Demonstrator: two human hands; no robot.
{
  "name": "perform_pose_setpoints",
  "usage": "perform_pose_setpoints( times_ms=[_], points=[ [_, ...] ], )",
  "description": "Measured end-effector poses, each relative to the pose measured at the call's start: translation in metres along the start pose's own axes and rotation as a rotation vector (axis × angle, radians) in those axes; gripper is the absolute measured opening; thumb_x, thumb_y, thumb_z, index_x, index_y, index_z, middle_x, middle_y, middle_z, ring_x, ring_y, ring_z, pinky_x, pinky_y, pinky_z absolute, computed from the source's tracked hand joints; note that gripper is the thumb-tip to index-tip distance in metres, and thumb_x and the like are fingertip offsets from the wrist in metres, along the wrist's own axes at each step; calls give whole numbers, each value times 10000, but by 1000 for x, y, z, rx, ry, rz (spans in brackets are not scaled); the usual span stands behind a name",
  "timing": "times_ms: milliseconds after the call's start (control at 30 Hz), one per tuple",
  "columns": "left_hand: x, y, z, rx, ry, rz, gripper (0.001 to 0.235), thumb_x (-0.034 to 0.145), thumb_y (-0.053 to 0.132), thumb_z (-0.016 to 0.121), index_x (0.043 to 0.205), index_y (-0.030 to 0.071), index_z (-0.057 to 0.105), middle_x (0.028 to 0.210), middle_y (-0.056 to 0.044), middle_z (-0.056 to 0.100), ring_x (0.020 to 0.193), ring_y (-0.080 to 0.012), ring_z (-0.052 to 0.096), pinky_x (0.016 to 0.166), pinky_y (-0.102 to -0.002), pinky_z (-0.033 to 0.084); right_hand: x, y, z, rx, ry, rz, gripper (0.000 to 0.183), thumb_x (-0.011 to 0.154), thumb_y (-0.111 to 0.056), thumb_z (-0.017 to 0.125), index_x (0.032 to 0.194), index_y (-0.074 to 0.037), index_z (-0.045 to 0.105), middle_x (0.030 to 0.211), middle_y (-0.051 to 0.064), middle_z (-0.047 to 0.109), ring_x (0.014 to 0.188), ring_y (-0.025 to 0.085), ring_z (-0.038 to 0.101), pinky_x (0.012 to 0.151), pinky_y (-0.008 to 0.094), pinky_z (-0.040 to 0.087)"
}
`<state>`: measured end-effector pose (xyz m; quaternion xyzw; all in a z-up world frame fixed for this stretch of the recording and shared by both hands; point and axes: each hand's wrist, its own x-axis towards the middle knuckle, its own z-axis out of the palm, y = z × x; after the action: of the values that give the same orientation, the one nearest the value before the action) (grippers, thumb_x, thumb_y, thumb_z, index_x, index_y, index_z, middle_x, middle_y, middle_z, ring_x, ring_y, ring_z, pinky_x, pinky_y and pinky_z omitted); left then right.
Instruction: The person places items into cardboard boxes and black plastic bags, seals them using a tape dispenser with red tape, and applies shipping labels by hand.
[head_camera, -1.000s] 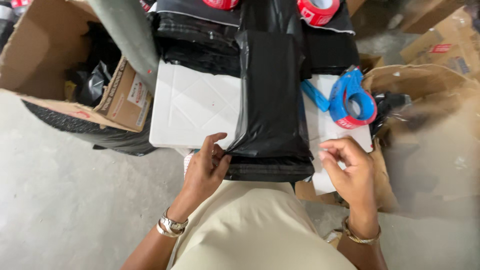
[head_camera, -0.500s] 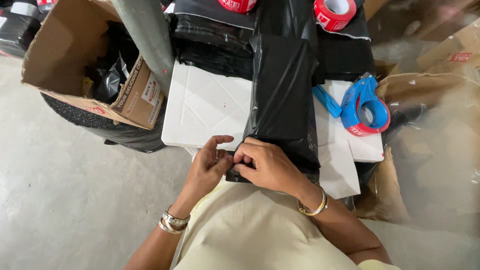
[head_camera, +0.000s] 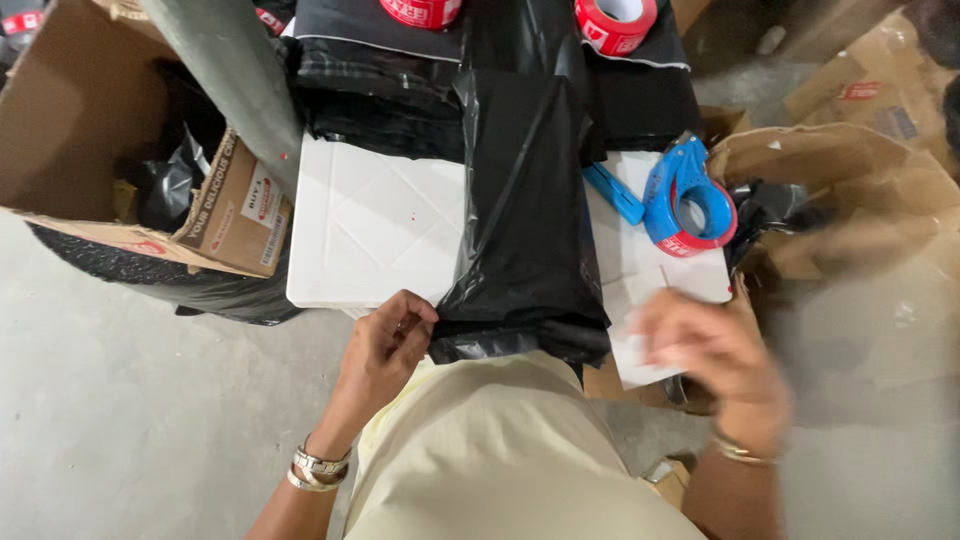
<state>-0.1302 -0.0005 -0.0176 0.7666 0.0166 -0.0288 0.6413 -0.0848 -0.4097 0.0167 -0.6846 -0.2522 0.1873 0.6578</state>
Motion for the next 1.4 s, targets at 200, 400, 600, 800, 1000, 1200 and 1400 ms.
perform_pose_setpoints(
  times_ms=[200,400,600,800,1000,1200,1400],
  points=[
    [0,12,-3,253,-22,100,164,899,71,640,1042,55,718,682,-82,703,560,-149,641,576,-325,523,-123,68,-169,-504,834,348,143,972,-93,632,1110,-59,648,1075,160,691,954,266,675,862,389,547],
    [-1,22,-11,454,-77,258,223,857,67,667,1073,71,722,735,-96,722,593,-225,670,591,-355,518,-127,35,-141,-1855,884,952,408,951,-300,836,1336,-242,714,956,215,759,837,368,714,753,435,559],
    [5,39,-23,835,-108,541,509,803,85,655,1305,167,628,1205,-100,637,1027,-281,629,910,-430,491,-34,-1,-11,-1420,681,-189,502,904,-116,763,1383,-103,613,1478,88,607,1329,307,602,1141,464,457],
    [29,25,-17,1310,-284,1035,740,856,46,562,1547,252,395,1635,16,321,1504,-234,261,1228,-497,205,31,11,39,-1460,68,-480,649,790,-63,688,1419,-166,564,1561,43,442,1449,394,351,1185,549,333],
    [44,16,-16,1269,-338,1092,619,922,150,545,1527,211,431,1631,22,341,1528,-214,217,1248,-504,172,53,11,34,-1485,-197,-431,769,723,37,622,1445,-217,545,1559,-44,464,1460,331,363,1189,549,292],
    [43,15,-22,1077,-303,996,498,901,141,572,1398,146,599,1505,6,537,1515,-229,293,1251,-509,198,58,9,34,-1351,-163,-458,732,640,15,643,1359,-116,602,1476,4,559,1343,312,476,1138,523,349],
    [48,21,-21,972,-203,926,487,692,76,699,1178,97,716,1197,-17,733,1313,-245,532,1197,-510,283,63,12,34,-1164,66,-515,494,628,49,615,1104,-41,710,1214,21,726,1075,281,630,1033,463,459]
  ],
)
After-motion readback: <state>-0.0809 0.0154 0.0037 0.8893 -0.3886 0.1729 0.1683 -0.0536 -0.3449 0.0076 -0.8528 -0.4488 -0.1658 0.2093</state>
